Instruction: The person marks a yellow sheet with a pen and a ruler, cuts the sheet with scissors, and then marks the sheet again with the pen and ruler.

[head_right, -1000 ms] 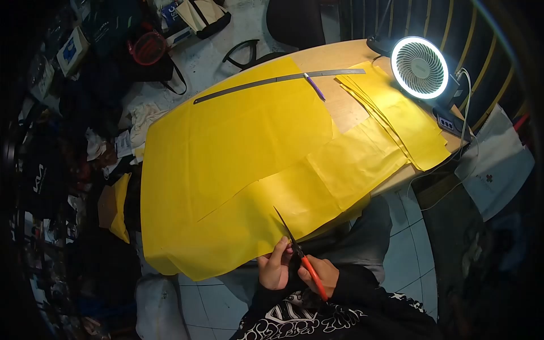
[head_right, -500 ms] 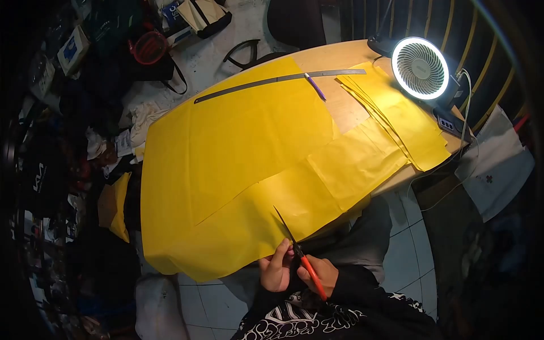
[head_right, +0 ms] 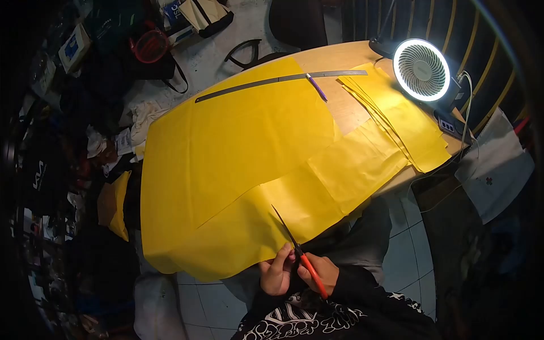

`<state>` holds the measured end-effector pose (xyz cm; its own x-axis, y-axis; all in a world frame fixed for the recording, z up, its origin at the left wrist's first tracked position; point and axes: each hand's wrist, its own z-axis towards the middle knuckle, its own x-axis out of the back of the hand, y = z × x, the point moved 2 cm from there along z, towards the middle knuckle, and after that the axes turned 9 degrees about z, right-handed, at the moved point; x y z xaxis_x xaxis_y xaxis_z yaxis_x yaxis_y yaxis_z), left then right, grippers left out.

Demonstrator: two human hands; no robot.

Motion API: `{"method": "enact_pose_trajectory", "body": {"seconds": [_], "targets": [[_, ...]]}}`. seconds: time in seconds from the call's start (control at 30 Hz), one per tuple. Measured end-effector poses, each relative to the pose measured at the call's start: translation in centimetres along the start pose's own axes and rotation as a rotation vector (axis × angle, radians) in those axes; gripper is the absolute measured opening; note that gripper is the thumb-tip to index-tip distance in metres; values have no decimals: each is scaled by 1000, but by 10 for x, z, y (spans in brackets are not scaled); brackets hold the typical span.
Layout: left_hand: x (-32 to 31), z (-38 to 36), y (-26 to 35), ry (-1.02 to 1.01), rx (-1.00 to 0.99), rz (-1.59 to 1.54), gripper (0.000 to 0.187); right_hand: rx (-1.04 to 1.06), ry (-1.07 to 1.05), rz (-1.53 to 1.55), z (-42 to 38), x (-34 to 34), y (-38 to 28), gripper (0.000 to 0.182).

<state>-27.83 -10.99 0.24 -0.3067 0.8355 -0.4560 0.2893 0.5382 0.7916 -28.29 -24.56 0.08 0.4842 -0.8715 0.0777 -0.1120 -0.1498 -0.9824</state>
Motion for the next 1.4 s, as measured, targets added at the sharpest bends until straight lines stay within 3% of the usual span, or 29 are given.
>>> {"method": "enact_pose_trajectory", "body": {"seconds": [0.9, 1.1, 1.4], "targets": [[-4, -14, 4, -62, 10, -30, 6, -12, 28, 95, 3, 2, -20, 65], [-5, -17, 6, -62, 0, -26, 7, 84, 11, 143, 8, 5, -25, 68], [-2, -19, 2, -33, 41, -14, 8, 2, -43, 68, 10, 11, -19, 67]]}}
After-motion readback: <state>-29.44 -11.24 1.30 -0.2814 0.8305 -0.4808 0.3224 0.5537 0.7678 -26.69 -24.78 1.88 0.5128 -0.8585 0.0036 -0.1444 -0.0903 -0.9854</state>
